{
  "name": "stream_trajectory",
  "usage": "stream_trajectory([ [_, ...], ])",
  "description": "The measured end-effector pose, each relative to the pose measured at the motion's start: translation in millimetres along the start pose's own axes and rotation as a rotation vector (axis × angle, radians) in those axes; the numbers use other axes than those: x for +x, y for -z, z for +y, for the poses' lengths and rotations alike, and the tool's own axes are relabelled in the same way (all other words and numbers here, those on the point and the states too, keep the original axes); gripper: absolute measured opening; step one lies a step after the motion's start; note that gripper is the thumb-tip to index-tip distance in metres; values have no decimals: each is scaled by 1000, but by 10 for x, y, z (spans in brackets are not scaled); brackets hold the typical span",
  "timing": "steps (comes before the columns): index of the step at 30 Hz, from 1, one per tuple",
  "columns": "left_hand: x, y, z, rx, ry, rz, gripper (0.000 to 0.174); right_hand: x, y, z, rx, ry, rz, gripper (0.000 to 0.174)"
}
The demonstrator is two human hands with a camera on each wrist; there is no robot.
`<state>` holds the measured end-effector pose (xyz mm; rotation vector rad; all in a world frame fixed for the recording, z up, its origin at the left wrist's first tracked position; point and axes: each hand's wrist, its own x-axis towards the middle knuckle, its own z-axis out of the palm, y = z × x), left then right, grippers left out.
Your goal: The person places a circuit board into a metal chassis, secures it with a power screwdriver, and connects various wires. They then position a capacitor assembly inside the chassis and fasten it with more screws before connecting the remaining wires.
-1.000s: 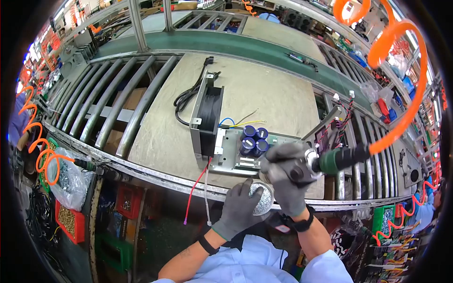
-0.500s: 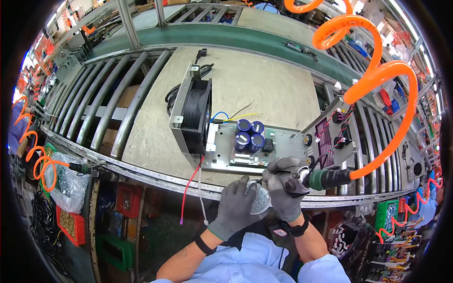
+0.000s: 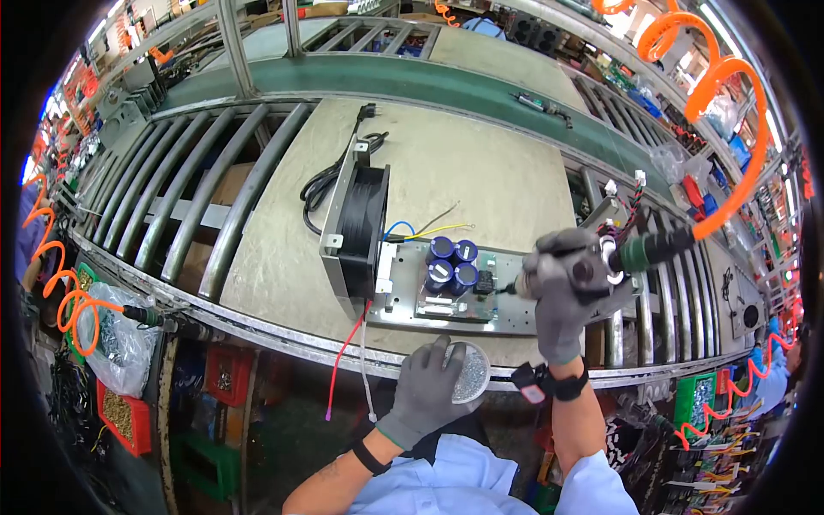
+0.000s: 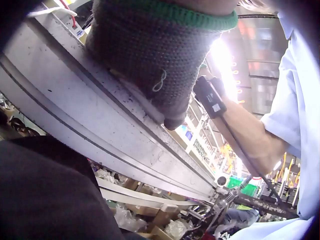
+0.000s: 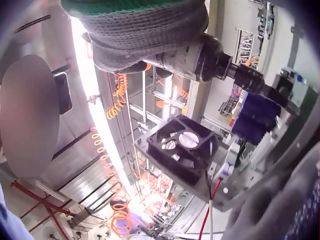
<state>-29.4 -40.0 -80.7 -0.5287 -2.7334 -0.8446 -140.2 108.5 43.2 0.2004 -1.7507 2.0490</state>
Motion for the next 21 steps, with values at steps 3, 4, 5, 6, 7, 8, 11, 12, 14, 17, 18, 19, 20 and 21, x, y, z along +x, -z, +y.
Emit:
stream_trajectory([
  [3,-4,6,-6,-10,-1,-4,81,344,-10,186,-36,94,58,19],
  [4,-13,-6,-16,-5,-5,0,80,434,0,292,-27,98,61,19],
  [5,-16,-13,-22,-7,-8,0,79,518,11,394,-17,100,63,19],
  [6,-10,-9,-23,-8,-9,4,79,576,24,466,-7,100,67,19],
  [7,-4,-1,-20,-9,-10,7,79,592,-35,447,38,49,84,19],
  [8,-6,0,-20,-10,-11,7,79,617,-48,471,39,38,81,19],
  [11,-1,-20,-38,-5,-8,-3,78,677,-79,549,-21,74,71,21],
  [12,-4,-24,-40,-4,-6,-12,78,685,-86,550,-33,70,56,21],
  [14,5,-21,-39,-2,-4,-23,79,715,-106,509,-54,66,27,20],
  [17,11,-20,-36,0,-7,-36,79,823,-96,579,-123,104,3,19],
  [18,21,-21,-39,2,-8,-34,80,839,-110,576,-147,127,-7,18],
  [19,27,-25,-41,0,-6,-36,80,828,-143,515,-126,48,9,15],
  [20,27,-29,-41,-2,-4,-38,80,831,-140,538,-94,47,2,15],
  [21,18,-29,-39,-3,-2,-41,80,838,-133,580,-61,45,-3,15],
])
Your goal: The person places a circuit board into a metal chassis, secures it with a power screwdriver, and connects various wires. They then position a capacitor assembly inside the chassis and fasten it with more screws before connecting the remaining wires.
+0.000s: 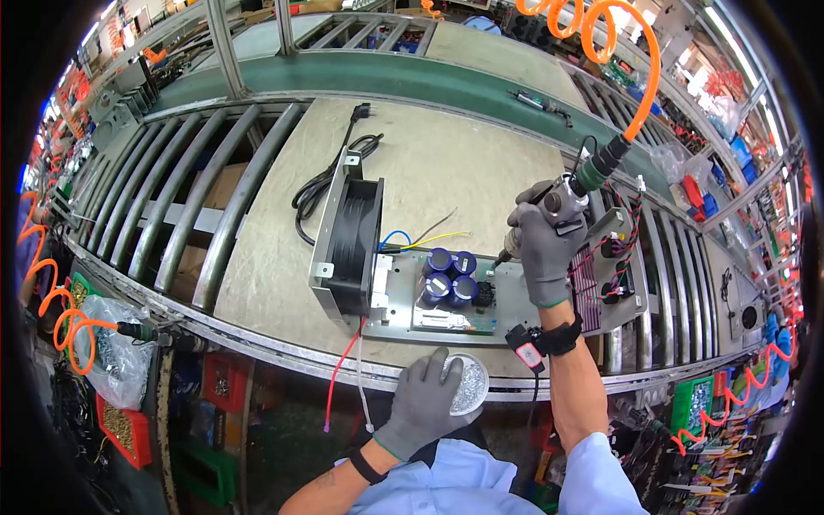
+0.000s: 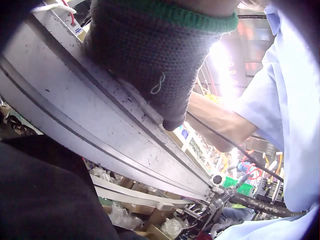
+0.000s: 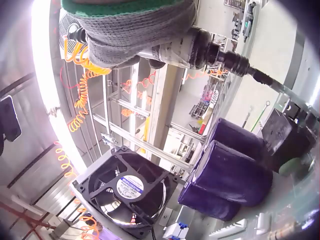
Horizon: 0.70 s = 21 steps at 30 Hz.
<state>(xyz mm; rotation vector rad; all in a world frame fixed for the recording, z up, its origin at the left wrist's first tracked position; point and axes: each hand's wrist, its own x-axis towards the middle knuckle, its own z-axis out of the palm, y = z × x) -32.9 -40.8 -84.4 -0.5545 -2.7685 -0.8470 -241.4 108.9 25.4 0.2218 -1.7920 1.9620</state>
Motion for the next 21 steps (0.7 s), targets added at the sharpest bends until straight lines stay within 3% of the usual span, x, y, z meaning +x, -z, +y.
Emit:
stream_trajectory([
  [2,-8,-5,8,22,-3,10,79,15,1,75,43,38,-2,16],
  [5,1,34,42,23,-6,18,77,-7,7,-36,32,-75,-16,17],
  [9,-40,6,46,0,-28,73,75,-41,41,-5,29,40,-1,17],
  [11,-14,-5,27,-7,-39,93,75,-258,145,-193,-77,38,-48,12],
  [13,-61,-9,16,-18,-30,63,74,-636,42,-668,108,-27,-55,12],
  [15,-67,8,10,-9,-51,98,74,-949,181,-704,240,-124,-179,32],
  [17,-59,-8,16,-9,-59,120,74,-1214,207,-760,295,-219,-199,38],
  [21,-73,-2,31,-18,-44,108,71,-1541,225,-491,98,-56,-234,35],
])
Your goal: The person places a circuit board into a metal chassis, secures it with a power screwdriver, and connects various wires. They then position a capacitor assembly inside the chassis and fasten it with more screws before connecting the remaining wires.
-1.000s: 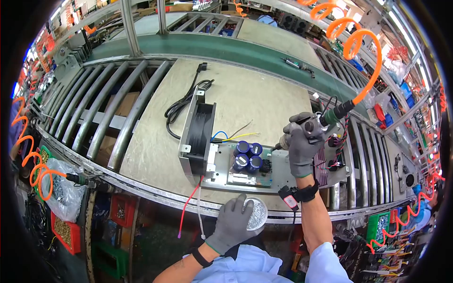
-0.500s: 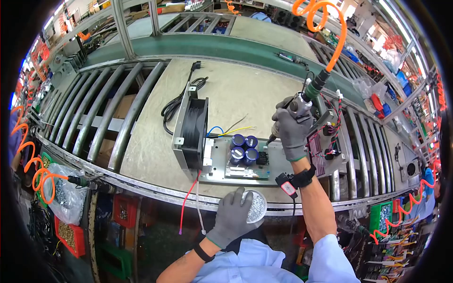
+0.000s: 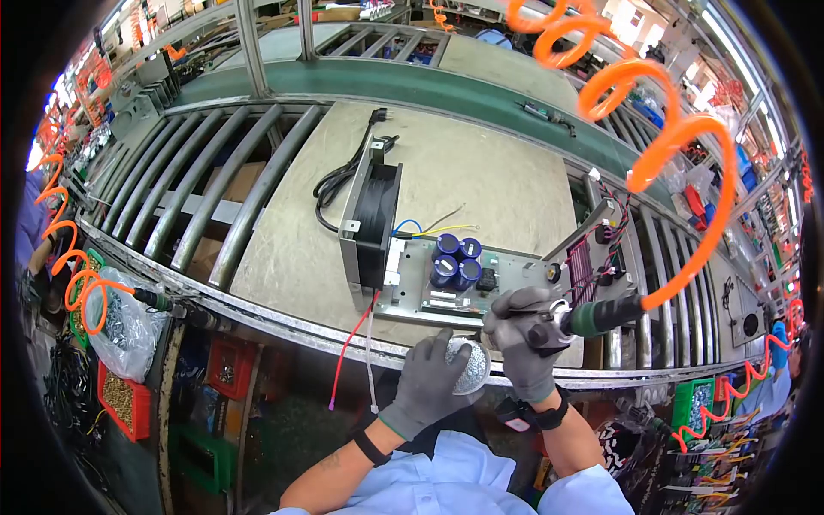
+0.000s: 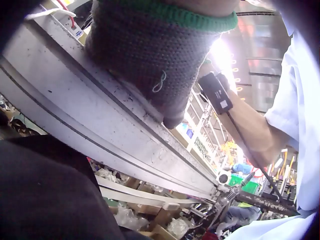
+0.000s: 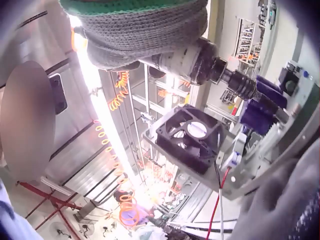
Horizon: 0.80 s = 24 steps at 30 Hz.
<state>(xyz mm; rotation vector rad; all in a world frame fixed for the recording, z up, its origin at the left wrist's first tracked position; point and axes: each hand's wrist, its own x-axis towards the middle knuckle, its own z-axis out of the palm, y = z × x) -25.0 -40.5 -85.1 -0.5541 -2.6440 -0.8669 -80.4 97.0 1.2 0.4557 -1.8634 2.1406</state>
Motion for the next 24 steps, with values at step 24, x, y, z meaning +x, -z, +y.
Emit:
stream_trajectory([
  [24,8,2,-85,-68,9,-40,67,1197,-606,-298,243,78,78,22],
])
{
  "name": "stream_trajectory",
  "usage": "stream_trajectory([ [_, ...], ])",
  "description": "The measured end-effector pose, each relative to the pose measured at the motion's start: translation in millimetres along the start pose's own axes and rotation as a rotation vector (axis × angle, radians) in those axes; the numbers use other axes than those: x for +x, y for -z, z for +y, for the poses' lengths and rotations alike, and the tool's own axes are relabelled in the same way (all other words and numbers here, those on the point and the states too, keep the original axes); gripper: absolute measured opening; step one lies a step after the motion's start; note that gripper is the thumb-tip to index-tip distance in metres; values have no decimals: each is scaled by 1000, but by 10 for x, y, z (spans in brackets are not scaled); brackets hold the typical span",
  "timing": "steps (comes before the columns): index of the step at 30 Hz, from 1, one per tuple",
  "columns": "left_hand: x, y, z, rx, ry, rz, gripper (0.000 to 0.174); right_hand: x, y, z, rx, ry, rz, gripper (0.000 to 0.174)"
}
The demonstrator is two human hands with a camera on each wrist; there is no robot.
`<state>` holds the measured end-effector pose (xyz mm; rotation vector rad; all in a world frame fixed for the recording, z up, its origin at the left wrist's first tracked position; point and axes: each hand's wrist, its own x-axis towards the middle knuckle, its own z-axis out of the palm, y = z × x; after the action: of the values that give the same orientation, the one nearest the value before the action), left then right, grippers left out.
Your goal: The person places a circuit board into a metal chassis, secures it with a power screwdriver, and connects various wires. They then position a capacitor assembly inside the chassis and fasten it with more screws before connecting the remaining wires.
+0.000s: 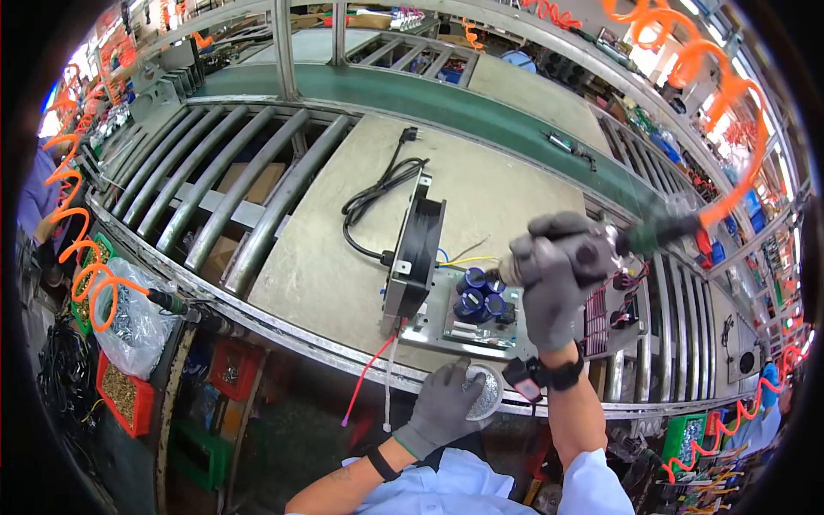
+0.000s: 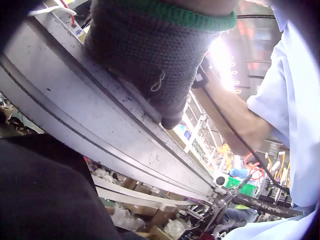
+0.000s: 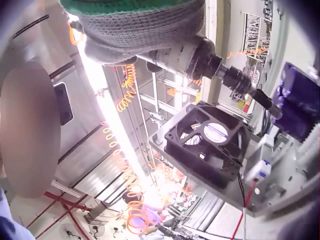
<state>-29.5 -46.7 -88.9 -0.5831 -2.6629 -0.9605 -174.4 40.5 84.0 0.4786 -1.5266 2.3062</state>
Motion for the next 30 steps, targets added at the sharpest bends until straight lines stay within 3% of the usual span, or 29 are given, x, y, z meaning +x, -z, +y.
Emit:
stream_trajectory([
  [2,5,6,3,8,5,-1,65,230,-119,272,-4,21,42,15],
  [9,-7,-11,-30,9,-7,20,66,373,-109,869,-284,-8,-24,16],
  [24,16,26,-15,4,16,-40,69,381,-61,889,-299,-58,-65,14],
  [30,49,162,35,38,32,-94,73,958,-240,734,-176,-68,-123,11],
])
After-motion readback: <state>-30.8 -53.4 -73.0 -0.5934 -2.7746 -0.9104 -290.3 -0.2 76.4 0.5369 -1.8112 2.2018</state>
